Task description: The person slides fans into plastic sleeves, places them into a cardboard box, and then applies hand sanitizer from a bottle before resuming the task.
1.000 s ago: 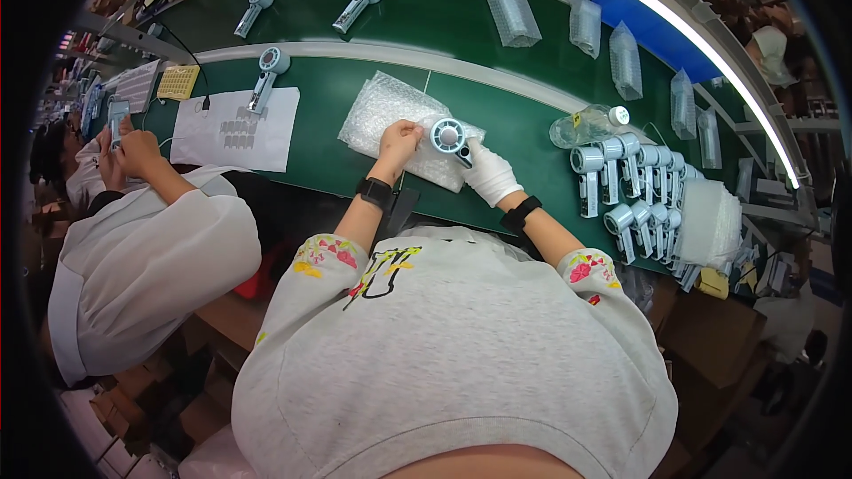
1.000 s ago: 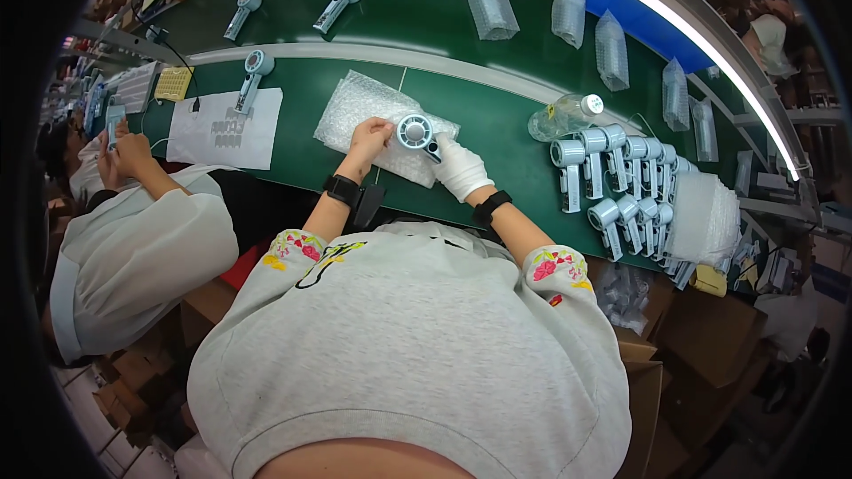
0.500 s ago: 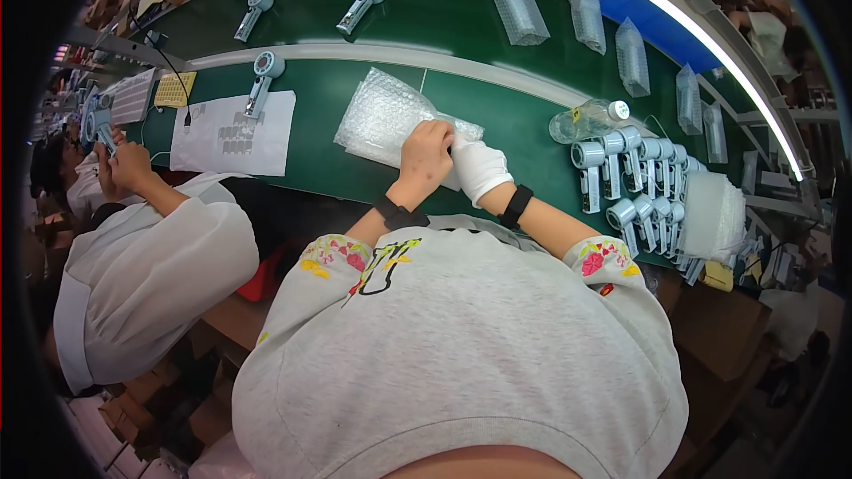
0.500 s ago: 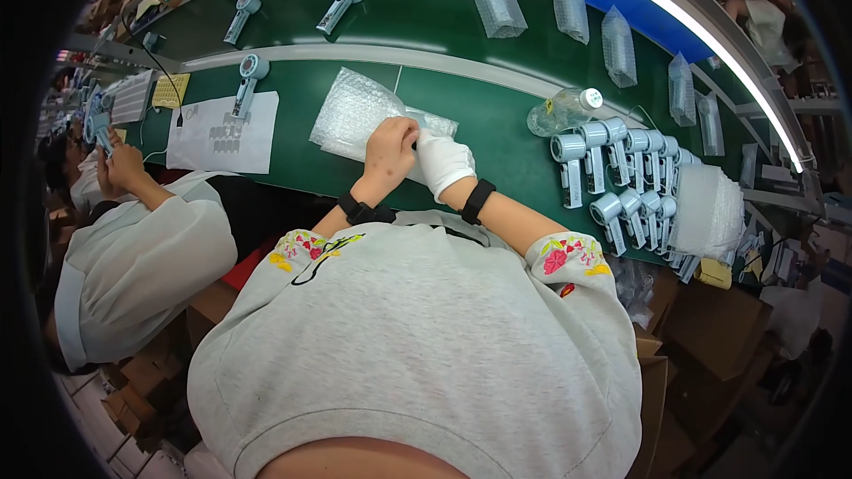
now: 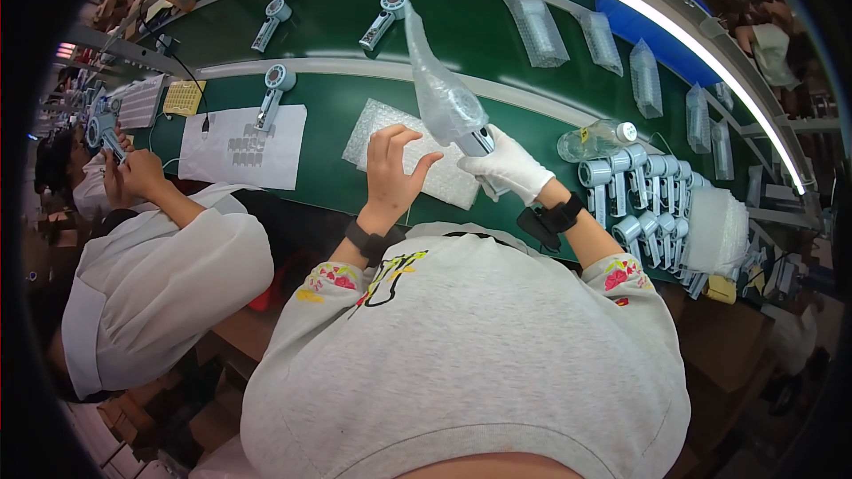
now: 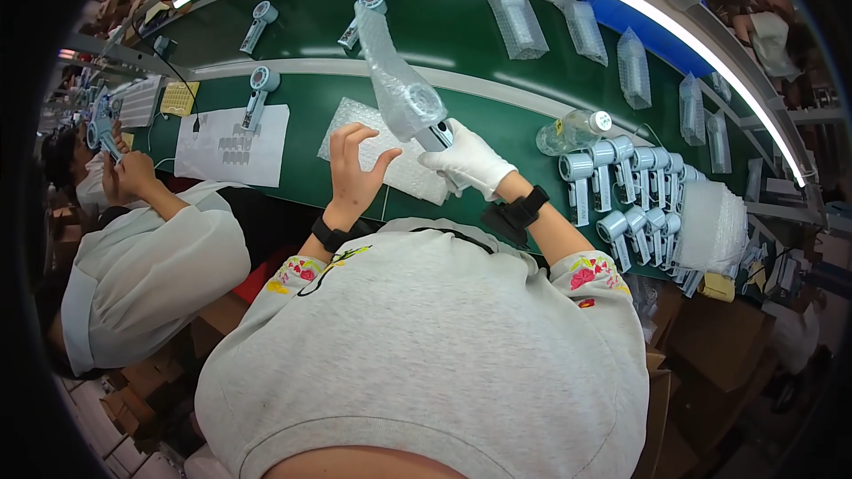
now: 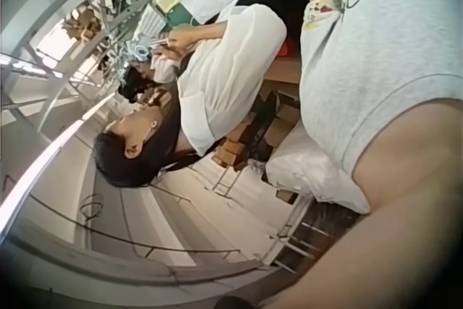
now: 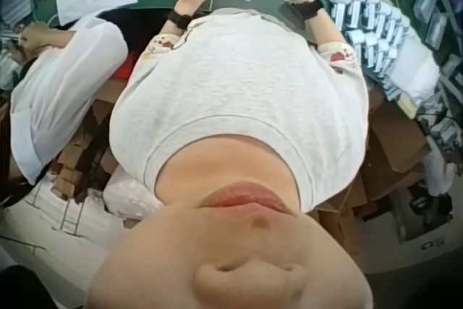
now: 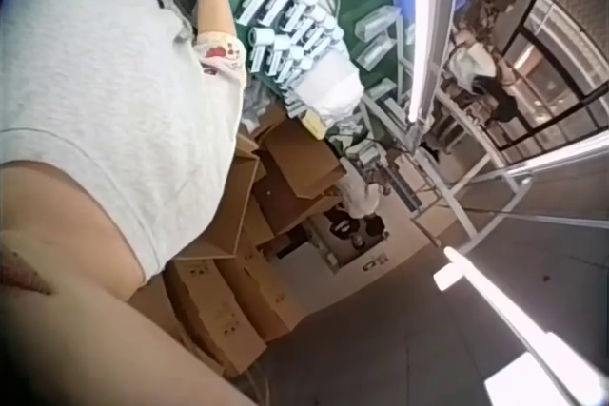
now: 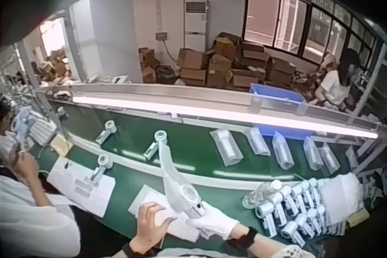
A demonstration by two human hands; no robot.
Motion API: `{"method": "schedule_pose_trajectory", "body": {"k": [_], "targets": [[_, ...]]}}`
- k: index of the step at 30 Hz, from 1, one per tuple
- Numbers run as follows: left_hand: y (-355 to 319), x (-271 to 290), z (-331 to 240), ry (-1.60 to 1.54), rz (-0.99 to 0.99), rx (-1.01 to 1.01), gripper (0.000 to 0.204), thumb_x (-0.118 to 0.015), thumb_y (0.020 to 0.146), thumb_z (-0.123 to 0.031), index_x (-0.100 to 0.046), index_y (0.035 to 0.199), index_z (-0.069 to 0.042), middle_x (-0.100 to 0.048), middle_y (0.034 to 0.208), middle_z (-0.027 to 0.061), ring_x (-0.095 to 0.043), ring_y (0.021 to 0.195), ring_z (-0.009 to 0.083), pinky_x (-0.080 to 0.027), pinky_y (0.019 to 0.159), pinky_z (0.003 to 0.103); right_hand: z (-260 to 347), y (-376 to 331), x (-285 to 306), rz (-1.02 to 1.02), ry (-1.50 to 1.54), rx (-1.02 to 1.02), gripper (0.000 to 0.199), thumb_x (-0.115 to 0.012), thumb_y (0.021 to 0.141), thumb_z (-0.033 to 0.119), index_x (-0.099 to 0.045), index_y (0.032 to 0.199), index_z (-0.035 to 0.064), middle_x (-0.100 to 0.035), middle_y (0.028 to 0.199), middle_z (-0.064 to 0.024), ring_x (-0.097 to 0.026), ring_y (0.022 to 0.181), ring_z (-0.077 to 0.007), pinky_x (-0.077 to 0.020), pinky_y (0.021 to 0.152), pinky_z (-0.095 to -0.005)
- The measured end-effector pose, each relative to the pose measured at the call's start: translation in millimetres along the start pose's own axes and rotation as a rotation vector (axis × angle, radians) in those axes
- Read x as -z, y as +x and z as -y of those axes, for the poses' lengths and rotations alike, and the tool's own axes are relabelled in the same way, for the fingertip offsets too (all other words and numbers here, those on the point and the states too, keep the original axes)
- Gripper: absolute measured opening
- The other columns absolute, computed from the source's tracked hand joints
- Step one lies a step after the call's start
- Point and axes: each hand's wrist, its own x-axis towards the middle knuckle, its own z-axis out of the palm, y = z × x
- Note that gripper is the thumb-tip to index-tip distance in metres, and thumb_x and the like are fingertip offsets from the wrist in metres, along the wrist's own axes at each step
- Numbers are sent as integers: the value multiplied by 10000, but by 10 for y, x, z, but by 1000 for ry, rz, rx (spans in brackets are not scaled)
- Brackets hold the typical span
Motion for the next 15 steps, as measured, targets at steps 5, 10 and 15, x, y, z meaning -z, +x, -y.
{"method": "schedule_pose_trajectory", "body": {"k": [5, 10, 15], "targets": [[249, -13, -20, -340, 18, 77, 324, -750, 665, -76, -539, 910, -51, -531, 950, 90, -517, 824, 253, -441, 696, 308, 24, -187, 13, 152, 477, 32, 335, -650, 783, 277, -458, 938, 50, -509, 641, -41, -484, 447, -119, -387, 385, -252], [286, -159, -10, -152, -31, -164, 333, -747, 669, -87, -517, 908, -46, -531, 923, 85, -520, 823, 239, -451, 699, 313, 100, -341, 26, 259, 744, 20, 311, -568, 846, 316, -455, 935, 40, -474, 628, -49, -427, 388, -113, -318, 326, -251], [292, -222, 25, -165, 25, -71, 328, -755, 661, -85, -522, 890, -46, -540, 925, 86, -530, 807, 229, -451, 702, 312, -63, -381, 82, 357, 1091, -16, 310, -486, 894, 316, -444, 1009, 31, -439, 613, -50, -392, 365, -96, -298, 307, -236]]}}
